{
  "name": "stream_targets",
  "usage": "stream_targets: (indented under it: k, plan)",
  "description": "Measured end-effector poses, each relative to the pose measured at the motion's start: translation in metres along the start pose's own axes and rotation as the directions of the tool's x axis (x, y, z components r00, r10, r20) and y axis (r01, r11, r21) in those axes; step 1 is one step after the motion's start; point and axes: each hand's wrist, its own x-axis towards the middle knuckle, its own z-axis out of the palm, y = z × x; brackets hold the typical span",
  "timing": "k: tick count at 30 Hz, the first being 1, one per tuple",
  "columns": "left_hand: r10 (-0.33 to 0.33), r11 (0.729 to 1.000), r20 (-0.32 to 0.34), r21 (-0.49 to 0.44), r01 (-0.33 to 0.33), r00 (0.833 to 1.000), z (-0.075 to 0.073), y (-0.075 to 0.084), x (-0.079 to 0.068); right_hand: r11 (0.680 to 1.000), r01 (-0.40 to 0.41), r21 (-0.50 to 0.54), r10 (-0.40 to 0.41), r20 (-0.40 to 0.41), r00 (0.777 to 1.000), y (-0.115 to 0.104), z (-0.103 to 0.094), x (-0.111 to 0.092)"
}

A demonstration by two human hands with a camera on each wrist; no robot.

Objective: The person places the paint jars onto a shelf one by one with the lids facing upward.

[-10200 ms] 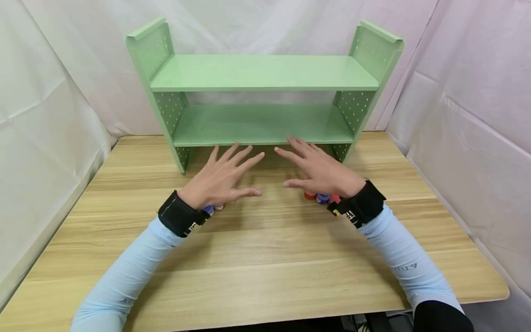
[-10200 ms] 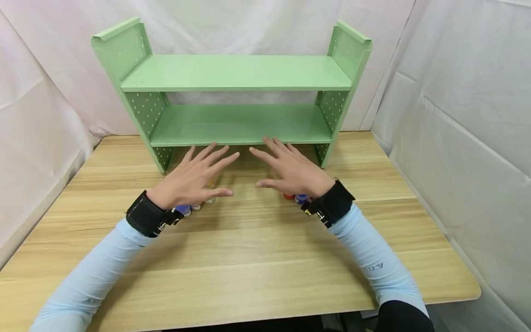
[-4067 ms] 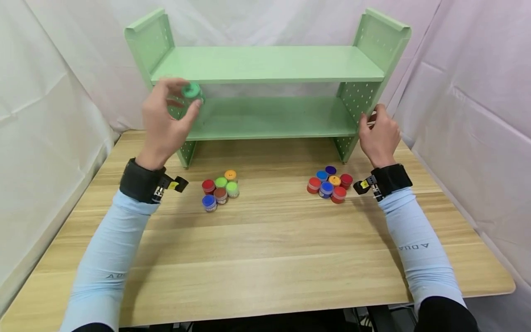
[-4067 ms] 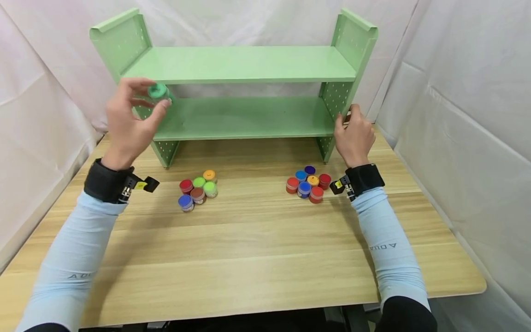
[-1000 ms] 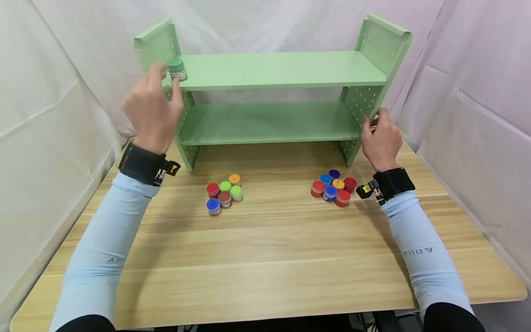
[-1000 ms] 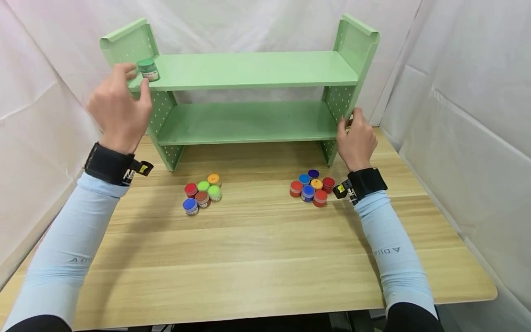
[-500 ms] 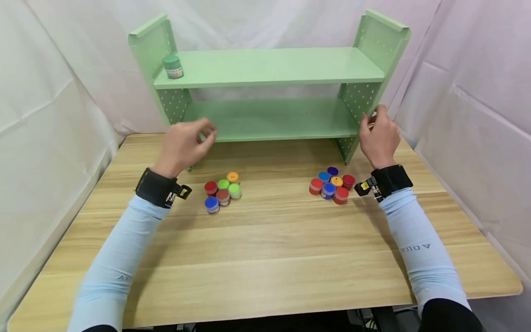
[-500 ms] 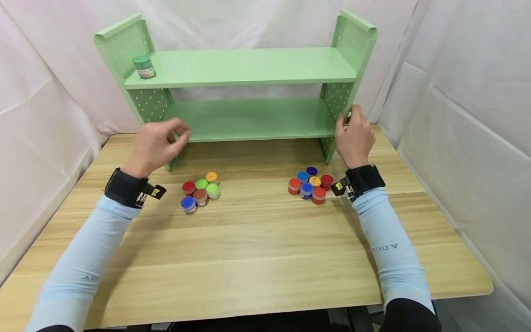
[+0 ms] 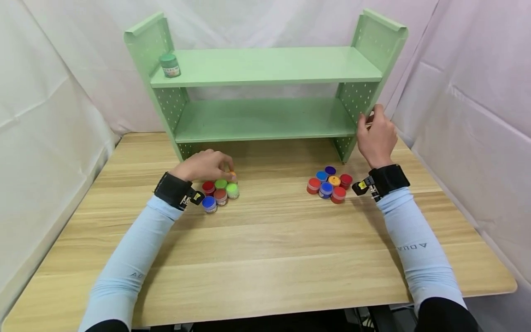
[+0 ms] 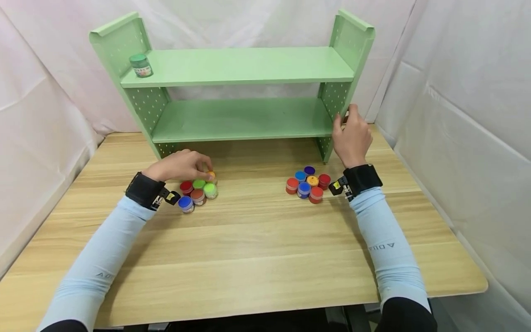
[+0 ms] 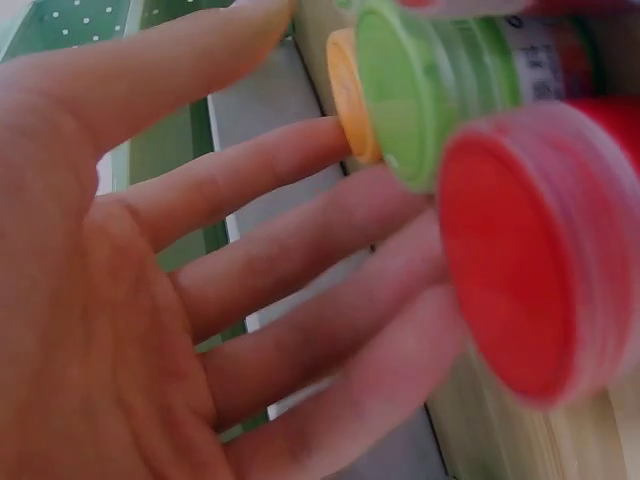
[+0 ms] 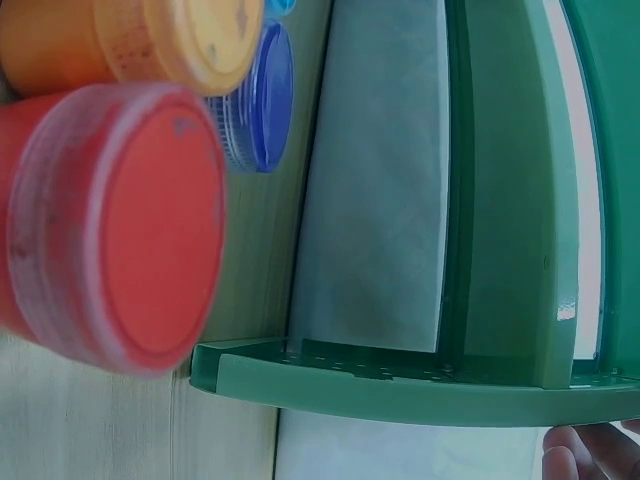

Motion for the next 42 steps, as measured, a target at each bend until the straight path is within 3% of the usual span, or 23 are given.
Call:
stream_targets:
  k: [8,15,25,35,42]
  plan:
    - [0.003,1.0,0.035,-0.005,-0.003,0.999,-0.001,-0.001,0.001,1.0,-0.005,0.004,0.005,0.005,1.0,-0.001,-0.001,0.002]
    - [-0.025,0.999,-0.018,0.024,0.026,1.0,-0.001,-0.008,0.005,1.0,-0.015,0.006,0.015,0.011,1.0,0.001,-0.002,0.002]
    - [-0.006,0.999,-0.076,0.037,0.009,0.997,0.004,-0.019,0.003,1.0,-0.007,-0.002,0.007,0.014,1.0,0.002,-0.002,0.0]
    - [-0.033,0.999,-0.05,-0.013,0.033,0.998,0.005,-0.023,0.001,1.0,-0.01,0.003,0.01,0.02,1.0,0.001,-0.001,0.001]
    - [-0.052,0.999,-0.064,0.014,0.053,0.997,0.011,-0.026,0.003,1.0,-0.008,0.011,0.008,0.026,1.0,0.002,-0.001,0.001]
